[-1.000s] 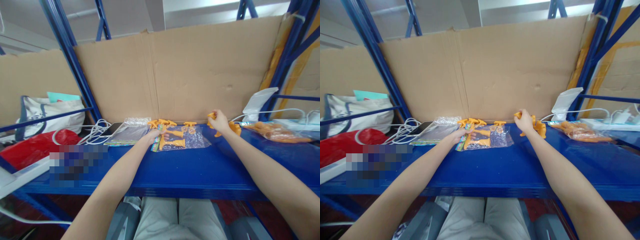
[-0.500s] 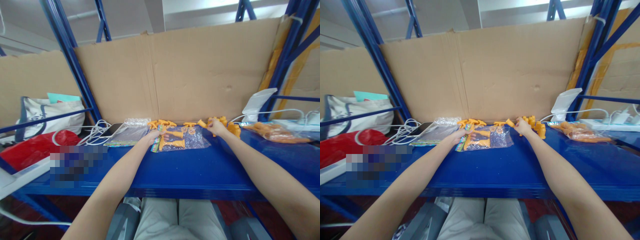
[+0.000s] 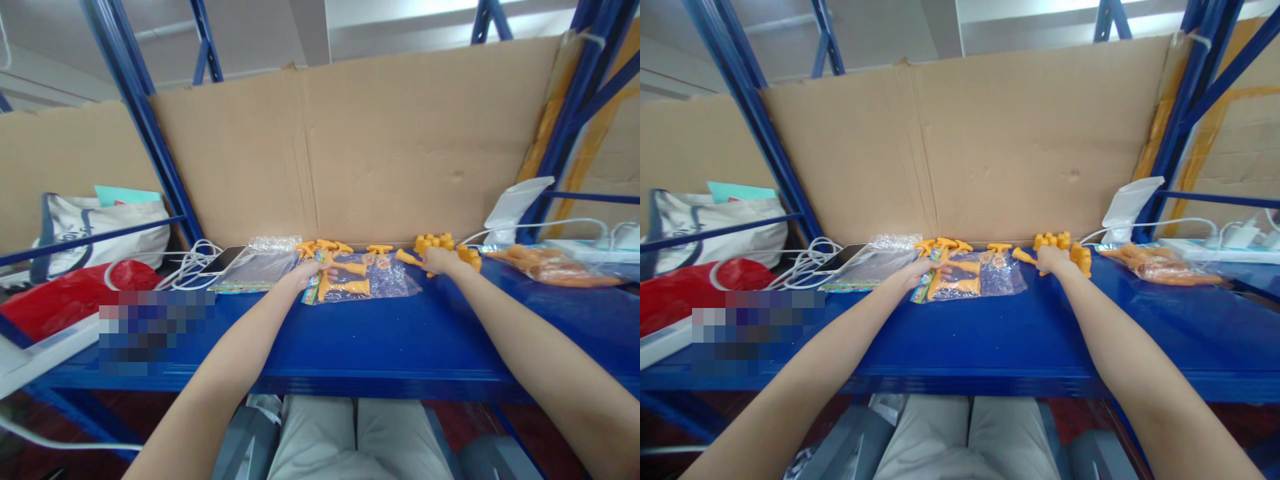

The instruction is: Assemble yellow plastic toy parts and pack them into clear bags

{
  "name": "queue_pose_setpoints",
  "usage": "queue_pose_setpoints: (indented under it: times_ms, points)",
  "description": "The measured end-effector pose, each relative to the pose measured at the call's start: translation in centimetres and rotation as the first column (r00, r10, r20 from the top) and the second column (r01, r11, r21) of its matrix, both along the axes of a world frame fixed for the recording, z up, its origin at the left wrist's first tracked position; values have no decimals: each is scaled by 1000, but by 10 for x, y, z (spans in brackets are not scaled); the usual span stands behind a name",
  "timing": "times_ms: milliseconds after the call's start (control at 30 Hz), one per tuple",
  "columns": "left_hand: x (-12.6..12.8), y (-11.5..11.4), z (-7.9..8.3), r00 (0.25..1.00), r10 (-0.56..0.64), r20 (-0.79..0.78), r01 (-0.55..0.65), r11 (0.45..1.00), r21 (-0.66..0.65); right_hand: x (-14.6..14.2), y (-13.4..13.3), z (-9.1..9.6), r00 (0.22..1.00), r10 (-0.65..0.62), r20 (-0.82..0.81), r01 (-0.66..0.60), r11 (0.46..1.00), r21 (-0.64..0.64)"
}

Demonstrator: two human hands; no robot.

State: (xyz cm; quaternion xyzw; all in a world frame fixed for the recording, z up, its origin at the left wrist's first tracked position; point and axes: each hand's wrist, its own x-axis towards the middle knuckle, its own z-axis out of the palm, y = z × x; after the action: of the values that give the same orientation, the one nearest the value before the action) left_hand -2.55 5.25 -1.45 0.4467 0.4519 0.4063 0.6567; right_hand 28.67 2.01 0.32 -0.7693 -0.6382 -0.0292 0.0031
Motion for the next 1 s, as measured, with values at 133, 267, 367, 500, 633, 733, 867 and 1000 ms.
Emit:
queue_pose_setpoints:
  times_ms: [133,267,367,500,633,733,867,1000]
  points:
    - [0,-1,1,998,29,-51,-30,999,-11,7,-2,11,998,60,3,-61,997,37]
    - [0,-1,2,998,16,-66,-17,1000,-13,10,-5,22,974,199,-107,-201,980,-5]
    - [-1,0,2,997,15,-73,-16,1000,-17,7,-11,28,940,215,-265,-257,957,-136]
    - [-2,4,0,998,6,-62,-8,1000,-22,4,-21,35,929,183,-321,-263,938,-227]
    - [-4,8,-4,1000,-4,-12,4,1000,-21,0,-28,36,930,180,-320,-261,937,-231]
    - [-5,9,-4,1000,-4,7,4,1000,-27,-7,-30,33,918,197,-346,-287,929,-235]
    - [-5,9,-3,999,37,-29,-38,999,-35,-14,-30,32,882,294,-367,-384,901,-202]
    - [-4,8,-3,998,56,-8,-57,998,-23,-11,-29,33,876,341,-341,-413,895,-166]
